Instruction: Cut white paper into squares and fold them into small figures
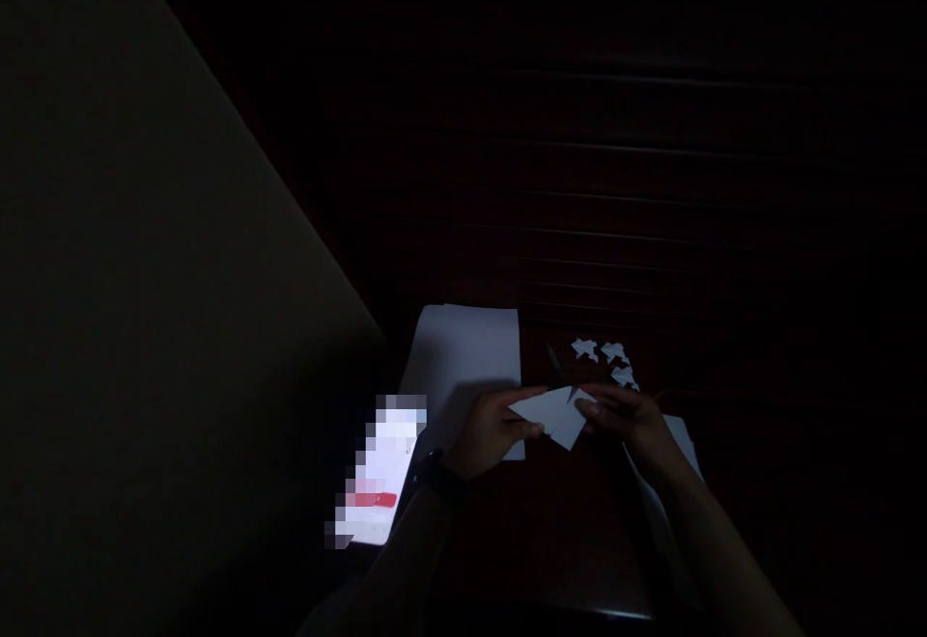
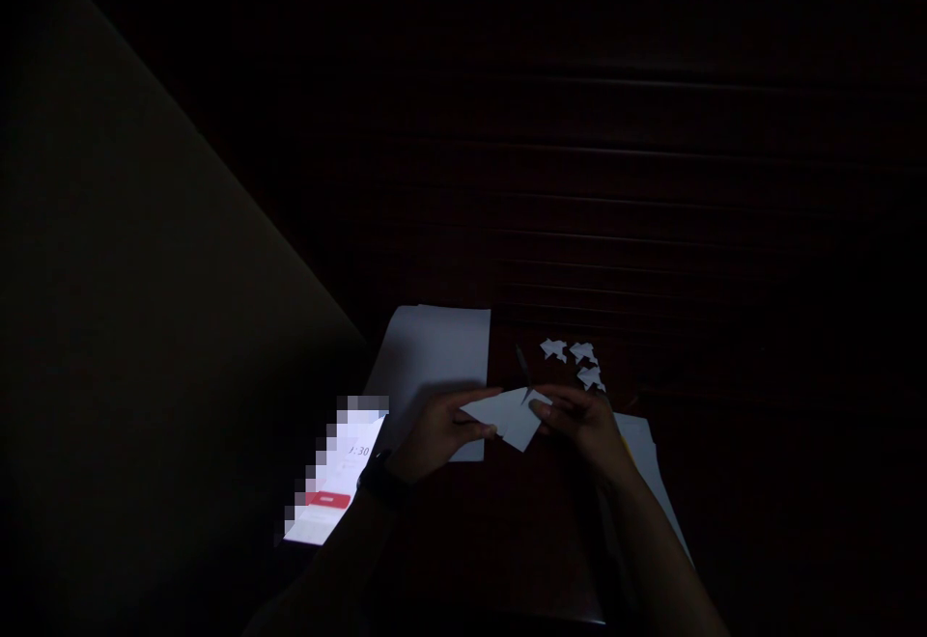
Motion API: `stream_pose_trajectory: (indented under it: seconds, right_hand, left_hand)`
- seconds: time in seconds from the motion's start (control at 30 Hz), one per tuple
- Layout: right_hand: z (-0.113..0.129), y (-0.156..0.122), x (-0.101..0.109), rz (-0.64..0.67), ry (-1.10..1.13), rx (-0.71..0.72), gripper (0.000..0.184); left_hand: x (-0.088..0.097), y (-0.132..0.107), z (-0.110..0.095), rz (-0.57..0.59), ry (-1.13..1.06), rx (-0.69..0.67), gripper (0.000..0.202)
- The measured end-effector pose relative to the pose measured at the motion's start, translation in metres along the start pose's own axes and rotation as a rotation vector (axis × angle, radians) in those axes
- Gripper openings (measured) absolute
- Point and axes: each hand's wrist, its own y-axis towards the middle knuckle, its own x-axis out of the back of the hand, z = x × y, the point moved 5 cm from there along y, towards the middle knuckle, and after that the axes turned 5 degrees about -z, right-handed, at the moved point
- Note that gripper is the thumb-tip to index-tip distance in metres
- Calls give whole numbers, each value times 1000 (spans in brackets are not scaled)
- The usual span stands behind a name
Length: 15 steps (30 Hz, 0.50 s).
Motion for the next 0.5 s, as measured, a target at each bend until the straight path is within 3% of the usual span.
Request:
stream_pose_trajectory:
  seconds: [0.17,0.33,0.4,0.5]
  right_hand:
    - [0,1,3,-12,-6,-40,35]
    - [1,3,7,28,-305,-14,60]
    - [1,3,7,87,-343,-24,53]
    - [3,1,7,202,-322,-24,27]
  left_hand:
    - [-1,0,0,21,29,10,48]
    - [-1,-2,0,46,21,54,51]
    - [-2,-2,0,64,1,64,52]
    - [-3,-2,2,79,-39,84,55]
